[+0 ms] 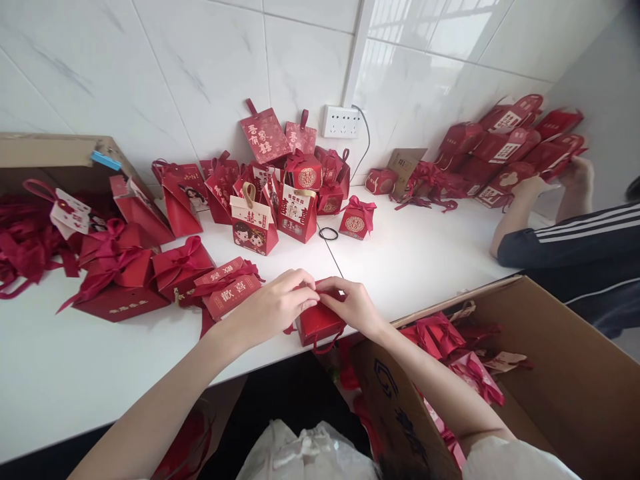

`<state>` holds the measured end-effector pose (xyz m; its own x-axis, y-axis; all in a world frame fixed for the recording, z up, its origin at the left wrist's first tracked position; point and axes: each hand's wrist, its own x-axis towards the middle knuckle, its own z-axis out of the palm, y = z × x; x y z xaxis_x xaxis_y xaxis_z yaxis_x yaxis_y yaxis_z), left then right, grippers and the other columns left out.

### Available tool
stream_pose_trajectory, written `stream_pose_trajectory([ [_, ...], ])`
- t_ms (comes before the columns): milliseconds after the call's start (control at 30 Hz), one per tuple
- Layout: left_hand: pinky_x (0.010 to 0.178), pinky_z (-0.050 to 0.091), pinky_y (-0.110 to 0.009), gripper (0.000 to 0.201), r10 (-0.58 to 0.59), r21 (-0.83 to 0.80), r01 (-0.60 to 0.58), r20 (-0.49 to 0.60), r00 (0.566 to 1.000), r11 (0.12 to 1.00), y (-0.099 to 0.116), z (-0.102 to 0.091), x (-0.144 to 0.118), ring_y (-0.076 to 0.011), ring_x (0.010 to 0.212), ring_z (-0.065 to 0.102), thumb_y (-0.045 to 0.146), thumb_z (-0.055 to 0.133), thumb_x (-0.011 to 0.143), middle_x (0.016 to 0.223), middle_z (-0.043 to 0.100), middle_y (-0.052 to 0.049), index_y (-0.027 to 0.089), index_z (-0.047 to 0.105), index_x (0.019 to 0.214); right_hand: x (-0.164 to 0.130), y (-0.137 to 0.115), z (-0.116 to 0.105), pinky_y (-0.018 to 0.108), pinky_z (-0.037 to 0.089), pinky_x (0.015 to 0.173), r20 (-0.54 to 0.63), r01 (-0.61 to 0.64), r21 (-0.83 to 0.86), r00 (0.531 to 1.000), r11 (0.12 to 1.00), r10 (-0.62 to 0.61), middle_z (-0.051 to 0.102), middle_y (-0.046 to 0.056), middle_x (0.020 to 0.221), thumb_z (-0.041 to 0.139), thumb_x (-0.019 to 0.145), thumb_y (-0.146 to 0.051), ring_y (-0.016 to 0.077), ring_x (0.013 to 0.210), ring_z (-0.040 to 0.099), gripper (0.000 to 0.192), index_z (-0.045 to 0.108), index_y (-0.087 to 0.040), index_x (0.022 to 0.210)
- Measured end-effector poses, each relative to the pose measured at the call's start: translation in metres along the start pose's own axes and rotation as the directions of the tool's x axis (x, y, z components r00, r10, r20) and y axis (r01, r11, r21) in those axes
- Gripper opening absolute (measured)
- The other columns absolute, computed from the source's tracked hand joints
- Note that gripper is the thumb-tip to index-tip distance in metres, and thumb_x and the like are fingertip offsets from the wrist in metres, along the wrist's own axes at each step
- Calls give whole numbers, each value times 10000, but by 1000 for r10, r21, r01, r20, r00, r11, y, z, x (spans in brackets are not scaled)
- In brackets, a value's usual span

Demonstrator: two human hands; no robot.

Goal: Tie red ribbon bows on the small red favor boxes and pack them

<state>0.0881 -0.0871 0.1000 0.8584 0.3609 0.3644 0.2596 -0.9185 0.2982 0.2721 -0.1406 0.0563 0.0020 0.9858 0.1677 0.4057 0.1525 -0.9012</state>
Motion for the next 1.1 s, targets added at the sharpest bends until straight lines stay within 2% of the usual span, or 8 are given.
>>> stream_pose_trajectory([
  [100, 647, 477, -249, 255, 14, -44, -13, 29, 999, 999, -4, -2, 11, -141, 772, 592, 160, 365, 937, 904, 593, -52, 148, 620, 947, 0, -1, -1, 285, 487, 747, 8, 38, -67, 999, 997, -37, 701, -1, 841, 545, 799, -170, 150, 781, 639, 126, 662, -216, 814],
  [233, 664, 445, -239, 186, 9, -127, 4, 101, 995, 992, -9, -4, 25, -130, 754, 592, 185, 434, 918, 857, 623, -11, 181, 610, 860, 1, -1, -1, 277, 468, 711, 25, 89, -89, 996, 992, -87, 666, 5, 823, 539, 787, -175, 150, 765, 607, 88, 621, -206, 782],
  [367, 653, 417, -247, 129, -28, -111, 45, 147, 989, 993, -14, -4, 36, -136, 733, 578, 201, 489, 891, 812, 630, 11, 193, 594, 817, 2, 2, 0, 271, 450, 659, 7, 10, -7, 1000, 1000, -10, 659, -27, 760, 585, 758, -204, 139, 697, 590, 66, 528, -215, 789],
  [567, 656, 422, -257, 89, -184, -129, 190, 61, 981, 973, -32, 13, 34, -144, 730, 571, 198, 508, 867, 805, 627, 15, 200, 576, 810, 1, 9, 4, 275, 430, 634, -28, -77, 231, 996, 970, 86, 678, -44, 722, 679, 719, -252, 138, 656, 588, 314, 384, -243, 828],
  [700, 732, 443, -297, 118, -212, -138, 208, -16, 977, 968, -33, 27, 19, -174, 818, 560, 139, 491, 848, 800, 619, -10, 190, 573, 779, 0, 11, 7, 285, 452, 661, -80, -38, 365, 994, 930, 72, 663, -32, 727, 690, 727, -305, 144, 692, 612, 331, 376, -243, 808],
  [800, 817, 437, -346, 103, -238, -163, 223, -80, 968, 961, -23, 38, 7, -198, 919, 543, 140, 505, 835, 854, 632, -27, 187, 590, 801, 0, 9, 8, 299, 466, 714, -117, 3, 366, 992, 931, 42, 642, -26, 734, 681, 736, -288, 143, 723, 616, 285, 407, -239, 799],
  [967, 933, 394, -410, 125, -384, -264, 340, -134, 914, 902, 0, 51, -5, -217, 1035, 537, 181, 521, 818, 1039, 617, -47, 198, 631, 874, -3, 7, 10, 310, 469, 747, -158, 11, 271, 987, 962, 34, 605, -20, 747, 650, 733, -236, 147, 757, 600, 207, 449, -234, 781],
  [1100, 966, 383, -447, 148, -532, -378, 445, -163, 831, 812, 11, 61, -4, -243, 1080, 532, 301, 558, 826, 1101, 610, -52, 212, 654, 895, -5, 11, 9, 311, 469, 748, -197, 27, 217, 980, 976, 16, 574, -17, 758, 631, 736, -209, 145, 764, 578, 164, 475, -229, 780],
])
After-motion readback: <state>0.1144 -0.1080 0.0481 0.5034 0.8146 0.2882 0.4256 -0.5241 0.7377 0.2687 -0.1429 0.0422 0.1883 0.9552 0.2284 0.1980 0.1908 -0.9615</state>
